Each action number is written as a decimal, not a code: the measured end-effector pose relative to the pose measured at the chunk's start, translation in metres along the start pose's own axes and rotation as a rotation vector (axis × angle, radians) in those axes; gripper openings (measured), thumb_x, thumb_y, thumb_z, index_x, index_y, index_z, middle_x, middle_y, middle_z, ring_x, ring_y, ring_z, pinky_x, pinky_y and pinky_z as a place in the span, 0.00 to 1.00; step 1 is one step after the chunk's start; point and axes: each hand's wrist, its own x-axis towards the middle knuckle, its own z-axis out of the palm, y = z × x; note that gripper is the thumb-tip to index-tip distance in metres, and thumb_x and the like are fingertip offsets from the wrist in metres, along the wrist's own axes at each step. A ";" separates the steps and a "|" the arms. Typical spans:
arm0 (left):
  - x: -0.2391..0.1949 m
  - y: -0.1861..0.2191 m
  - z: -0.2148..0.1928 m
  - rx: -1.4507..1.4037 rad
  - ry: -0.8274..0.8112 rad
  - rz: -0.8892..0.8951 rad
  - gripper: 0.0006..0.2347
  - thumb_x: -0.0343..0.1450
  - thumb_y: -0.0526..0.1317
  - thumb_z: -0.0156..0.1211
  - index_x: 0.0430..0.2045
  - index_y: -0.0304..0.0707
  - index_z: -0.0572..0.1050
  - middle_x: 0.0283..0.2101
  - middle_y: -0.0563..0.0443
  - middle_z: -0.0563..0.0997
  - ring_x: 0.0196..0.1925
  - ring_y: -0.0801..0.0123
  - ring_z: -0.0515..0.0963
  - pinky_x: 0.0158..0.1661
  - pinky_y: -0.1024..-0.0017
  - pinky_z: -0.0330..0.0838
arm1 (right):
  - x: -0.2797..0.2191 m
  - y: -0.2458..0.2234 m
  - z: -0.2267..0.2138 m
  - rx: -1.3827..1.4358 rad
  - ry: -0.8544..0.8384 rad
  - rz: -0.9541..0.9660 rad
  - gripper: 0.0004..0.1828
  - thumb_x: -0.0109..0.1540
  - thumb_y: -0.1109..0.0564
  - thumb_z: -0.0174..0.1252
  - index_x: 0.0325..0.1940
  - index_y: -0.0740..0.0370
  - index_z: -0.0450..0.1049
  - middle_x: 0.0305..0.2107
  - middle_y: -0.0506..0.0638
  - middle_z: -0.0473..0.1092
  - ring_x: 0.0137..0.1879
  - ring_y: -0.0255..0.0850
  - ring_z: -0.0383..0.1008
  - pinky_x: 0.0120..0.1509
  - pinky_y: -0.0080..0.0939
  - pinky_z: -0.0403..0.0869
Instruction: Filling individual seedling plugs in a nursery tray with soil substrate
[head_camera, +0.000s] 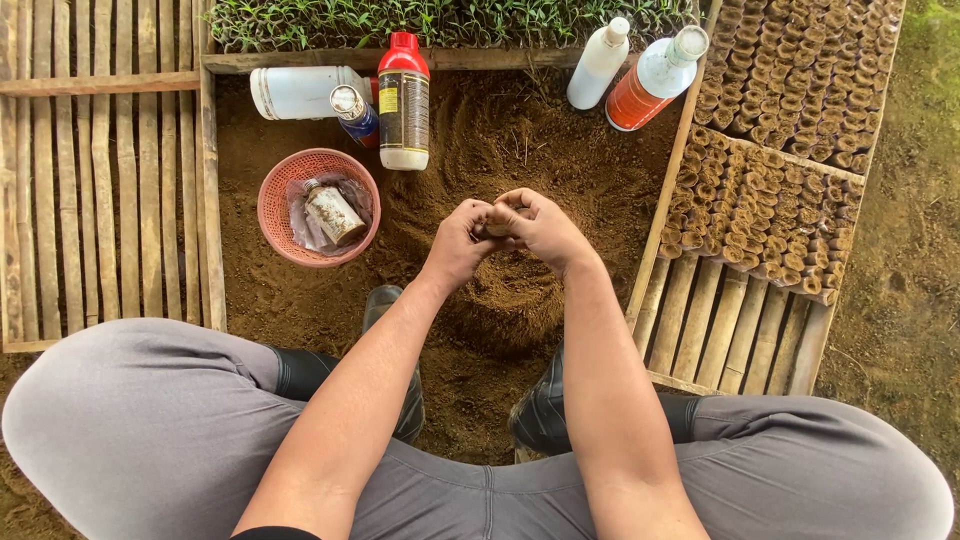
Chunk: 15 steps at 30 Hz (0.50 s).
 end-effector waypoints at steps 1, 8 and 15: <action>-0.001 0.006 -0.002 0.000 0.001 -0.001 0.14 0.63 0.37 0.76 0.43 0.46 0.83 0.46 0.55 0.79 0.42 0.76 0.73 0.43 0.75 0.75 | 0.009 0.016 -0.003 0.000 -0.001 0.001 0.22 0.64 0.47 0.66 0.57 0.58 0.71 0.34 0.55 0.77 0.41 0.41 0.80 0.47 0.41 0.81; 0.000 0.013 -0.006 -0.148 0.215 -0.153 0.13 0.67 0.31 0.71 0.45 0.39 0.80 0.38 0.46 0.83 0.36 0.72 0.82 0.30 0.80 0.84 | 0.045 0.122 0.011 -0.849 0.246 -0.166 0.11 0.67 0.57 0.58 0.53 0.50 0.79 0.44 0.50 0.77 0.53 0.41 0.78 0.56 0.42 0.78; 0.002 -0.016 0.000 -0.409 0.108 -0.137 0.20 0.65 0.29 0.72 0.52 0.38 0.76 0.38 0.53 0.81 0.36 0.79 0.81 0.37 0.82 0.84 | -0.001 0.120 0.068 -1.444 0.055 -0.399 0.25 0.61 0.53 0.66 0.62 0.56 0.73 0.62 0.56 0.64 0.74 0.54 0.55 0.71 0.50 0.68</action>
